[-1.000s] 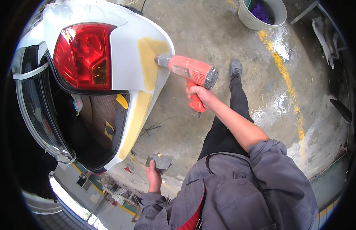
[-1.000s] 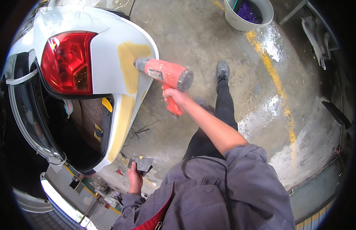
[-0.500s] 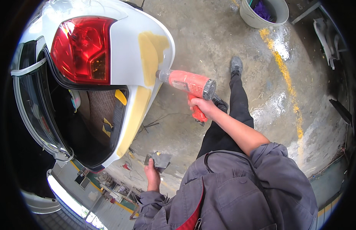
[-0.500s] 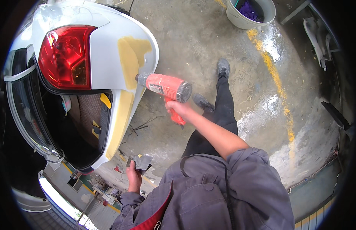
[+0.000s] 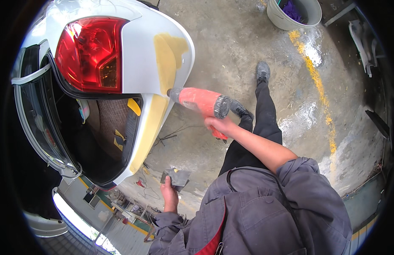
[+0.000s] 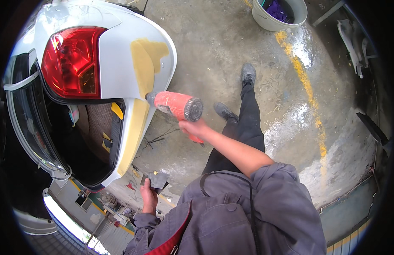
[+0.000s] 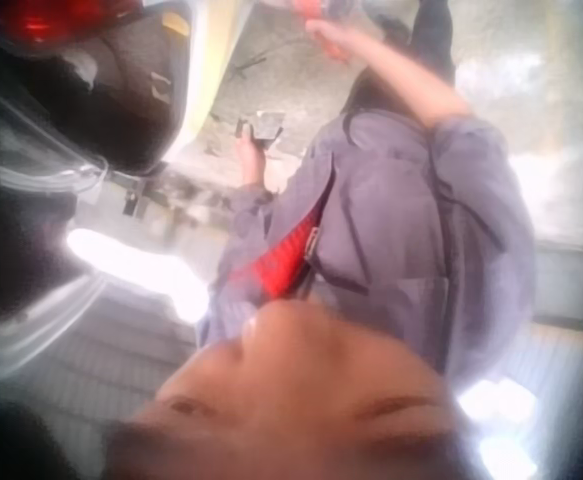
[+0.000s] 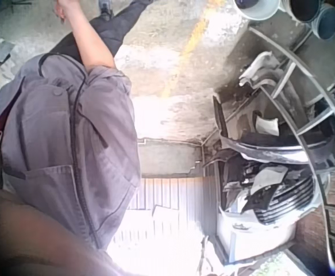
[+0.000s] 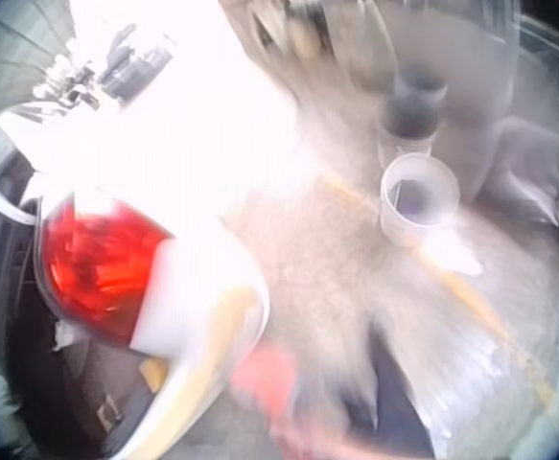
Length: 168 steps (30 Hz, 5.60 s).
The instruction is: The person sits on the floor and handles a sanding block, then stands and uses a red heat gun to apply heat to the rear bumper of a white car. The person moves along the bumper, directing the heat gun at various sections.
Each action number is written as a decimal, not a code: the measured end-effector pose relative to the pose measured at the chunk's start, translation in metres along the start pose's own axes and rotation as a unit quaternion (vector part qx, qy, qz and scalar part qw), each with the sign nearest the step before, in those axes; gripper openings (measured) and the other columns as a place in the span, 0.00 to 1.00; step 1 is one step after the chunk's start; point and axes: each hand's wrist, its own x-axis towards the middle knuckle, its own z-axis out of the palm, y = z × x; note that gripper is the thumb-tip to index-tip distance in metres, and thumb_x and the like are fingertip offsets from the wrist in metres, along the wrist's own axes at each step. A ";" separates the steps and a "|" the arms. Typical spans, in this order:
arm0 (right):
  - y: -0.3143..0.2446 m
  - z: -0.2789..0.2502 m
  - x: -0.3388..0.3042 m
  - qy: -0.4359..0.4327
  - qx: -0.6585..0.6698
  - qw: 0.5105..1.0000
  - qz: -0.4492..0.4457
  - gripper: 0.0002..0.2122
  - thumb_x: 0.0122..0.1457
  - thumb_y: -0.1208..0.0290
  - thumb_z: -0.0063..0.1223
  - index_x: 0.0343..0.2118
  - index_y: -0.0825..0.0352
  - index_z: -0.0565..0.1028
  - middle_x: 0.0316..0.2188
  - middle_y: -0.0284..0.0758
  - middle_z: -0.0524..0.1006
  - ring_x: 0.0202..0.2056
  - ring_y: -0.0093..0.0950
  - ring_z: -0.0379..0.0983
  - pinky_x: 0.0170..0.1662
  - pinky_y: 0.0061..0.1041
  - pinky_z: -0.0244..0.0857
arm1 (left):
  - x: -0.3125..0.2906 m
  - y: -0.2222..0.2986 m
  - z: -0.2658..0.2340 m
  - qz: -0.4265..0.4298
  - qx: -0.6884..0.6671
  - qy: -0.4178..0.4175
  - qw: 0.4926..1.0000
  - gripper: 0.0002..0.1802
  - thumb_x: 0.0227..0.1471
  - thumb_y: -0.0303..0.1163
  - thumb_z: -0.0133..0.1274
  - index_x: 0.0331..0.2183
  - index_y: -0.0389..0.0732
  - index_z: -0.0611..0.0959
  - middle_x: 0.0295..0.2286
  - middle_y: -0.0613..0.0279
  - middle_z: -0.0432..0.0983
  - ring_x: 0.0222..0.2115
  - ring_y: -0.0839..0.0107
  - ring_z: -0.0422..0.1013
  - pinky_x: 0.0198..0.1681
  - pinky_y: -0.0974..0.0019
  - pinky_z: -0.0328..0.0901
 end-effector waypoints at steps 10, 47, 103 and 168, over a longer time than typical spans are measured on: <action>-0.069 -0.013 0.012 0.047 0.186 0.978 -0.085 0.08 0.47 0.77 0.49 0.33 0.65 0.70 0.26 0.31 0.71 0.27 0.23 0.70 0.32 0.25 0.67 | 0.001 0.003 0.005 -0.002 0.006 0.008 1.000 0.20 0.65 0.35 0.49 0.50 0.30 0.75 0.45 0.54 0.77 0.42 0.66 0.75 0.48 0.62 0.70; 0.007 0.002 0.003 0.010 -0.009 1.000 -0.010 0.03 0.49 0.74 0.52 0.24 0.67 0.73 0.19 0.30 0.74 0.22 0.22 0.71 0.28 0.27 0.66 | -0.001 -0.006 -0.002 -0.012 0.008 0.019 1.000 0.18 0.65 0.36 0.49 0.48 0.30 0.77 0.43 0.55 0.78 0.40 0.68 0.76 0.45 0.62 0.71; -0.069 -0.103 0.105 -0.009 0.324 0.946 -0.026 0.16 0.47 0.79 0.48 0.42 0.67 0.72 0.31 0.33 0.75 0.28 0.23 0.72 0.33 0.25 0.68 | 0.034 -0.005 0.053 -0.080 0.057 0.040 0.994 0.12 0.62 0.36 0.53 0.37 0.36 0.80 0.30 0.67 0.77 0.26 0.79 0.71 0.28 0.72 0.65; -0.015 -0.152 0.087 -0.120 0.214 0.969 0.037 0.08 0.44 0.77 0.50 0.30 0.67 0.71 0.23 0.31 0.71 0.22 0.21 0.68 0.25 0.24 0.65 | 0.052 0.011 0.082 -0.128 0.160 0.074 0.976 0.12 0.62 0.38 0.55 0.37 0.38 0.81 0.30 0.67 0.79 0.26 0.75 0.74 0.30 0.71 0.68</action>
